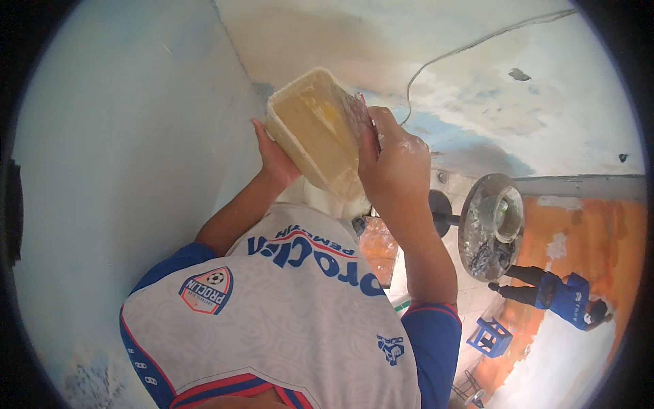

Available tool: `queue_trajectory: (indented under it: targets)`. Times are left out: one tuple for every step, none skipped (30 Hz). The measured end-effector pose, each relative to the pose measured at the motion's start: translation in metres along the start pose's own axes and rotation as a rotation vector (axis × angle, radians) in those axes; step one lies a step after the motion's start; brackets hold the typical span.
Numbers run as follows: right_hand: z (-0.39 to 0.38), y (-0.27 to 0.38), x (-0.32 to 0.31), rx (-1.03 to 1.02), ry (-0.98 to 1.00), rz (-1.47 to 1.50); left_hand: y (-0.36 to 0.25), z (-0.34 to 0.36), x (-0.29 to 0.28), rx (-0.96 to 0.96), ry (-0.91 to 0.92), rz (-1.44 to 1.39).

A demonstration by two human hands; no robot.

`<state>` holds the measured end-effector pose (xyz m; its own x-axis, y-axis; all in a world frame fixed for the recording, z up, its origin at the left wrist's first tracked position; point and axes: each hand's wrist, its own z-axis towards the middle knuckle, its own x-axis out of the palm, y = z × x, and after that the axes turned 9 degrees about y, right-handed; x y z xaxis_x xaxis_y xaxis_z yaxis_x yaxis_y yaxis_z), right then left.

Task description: The person mixes filler material in a plastic container and applies it to a hole in the ceiling using a putty knife.

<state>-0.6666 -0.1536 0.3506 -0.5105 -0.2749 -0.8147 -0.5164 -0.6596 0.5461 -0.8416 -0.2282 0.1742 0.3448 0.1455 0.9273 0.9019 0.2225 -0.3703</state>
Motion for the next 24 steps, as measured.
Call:
queue_trajectory:
  targets:
    - [0.001, 0.001, 0.002, -0.031, -0.042, -0.04, 0.001, 0.001, 0.001, -0.014, -0.005, 0.011]
    - [0.002, 0.001, 0.005, -0.064, -0.083, -0.079, 0.001, 0.001, 0.003, -0.011, -0.001, 0.008]
    - [0.003, -0.001, 0.009, -0.068, -0.083, -0.084, 0.001, 0.002, 0.004, -0.02, 0.023, 0.03]
    - [0.004, -0.004, 0.013, -0.071, -0.094, -0.111, 0.001, 0.003, 0.005, -0.028, 0.047, 0.053]
    - [0.006, -0.005, 0.015, -0.075, -0.105, -0.137, 0.002, 0.005, 0.007, -0.023, 0.05, 0.049]
    - [0.007, -0.003, 0.012, -0.084, -0.099, -0.139, 0.002, 0.005, 0.006, -0.021, 0.07, 0.05]
    - [0.007, 0.0, 0.005, -0.052, -0.093, -0.124, 0.001, 0.005, 0.006, -0.018, 0.09, 0.05]
    - [0.008, 0.002, 0.001, -0.022, -0.086, -0.108, 0.0, 0.004, 0.006, -0.008, 0.089, 0.046]
    - [0.009, 0.003, -0.002, -0.025, -0.084, -0.111, -0.001, 0.003, 0.009, -0.008, 0.081, 0.079]
    - [0.009, 0.004, -0.004, -0.02, -0.09, -0.114, -0.002, 0.003, 0.01, -0.008, 0.074, 0.112]
    - [0.01, 0.005, -0.005, -0.015, -0.096, -0.116, -0.003, 0.003, 0.01, -0.004, 0.075, 0.109]
    - [0.012, 0.004, -0.004, -0.017, -0.098, -0.116, -0.006, 0.002, 0.01, -0.013, 0.065, 0.121]
    - [0.014, 0.003, -0.001, -0.063, -0.075, -0.101, -0.007, 0.002, 0.011, -0.022, 0.055, 0.134]
    - [0.016, 0.002, 0.0, -0.109, -0.052, -0.085, -0.007, 0.002, 0.013, -0.021, 0.058, 0.135]
    - [0.016, 0.003, 0.0, -0.111, -0.052, -0.085, -0.007, 0.001, 0.013, -0.006, 0.047, 0.121]
    - [0.017, 0.004, -0.001, -0.084, -0.039, -0.086, -0.007, 0.001, 0.013, 0.009, 0.037, 0.107]
    - [0.018, 0.004, -0.002, -0.057, -0.026, -0.087, -0.008, 0.002, 0.014, 0.011, 0.036, 0.107]
    - [0.018, 0.004, -0.003, -0.055, -0.024, -0.087, -0.007, 0.001, 0.017, 0.023, 0.057, 0.114]
    - [0.019, 0.003, -0.005, -0.083, -0.093, -0.075, -0.007, 0.0, 0.02, 0.035, 0.077, 0.12]
    - [0.021, 0.002, -0.005, -0.111, -0.162, -0.064, -0.008, -0.002, 0.023, 0.034, 0.075, 0.119]
    - [0.022, -0.003, 0.001, -0.108, -0.163, -0.065, -0.01, -0.002, 0.026, 0.053, 0.069, 0.126]
    - [0.022, -0.01, 0.01, -0.159, -0.14, -0.139, -0.01, -0.001, 0.029, 0.066, 0.066, 0.133]
    - [0.022, -0.013, 0.015, -0.21, -0.116, -0.212, -0.01, 0.001, 0.03, 0.056, 0.071, 0.134]
    - [0.023, -0.009, 0.016, -0.17, -0.043, -0.255, -0.01, 0.001, 0.028, 0.047, 0.044, 0.118]
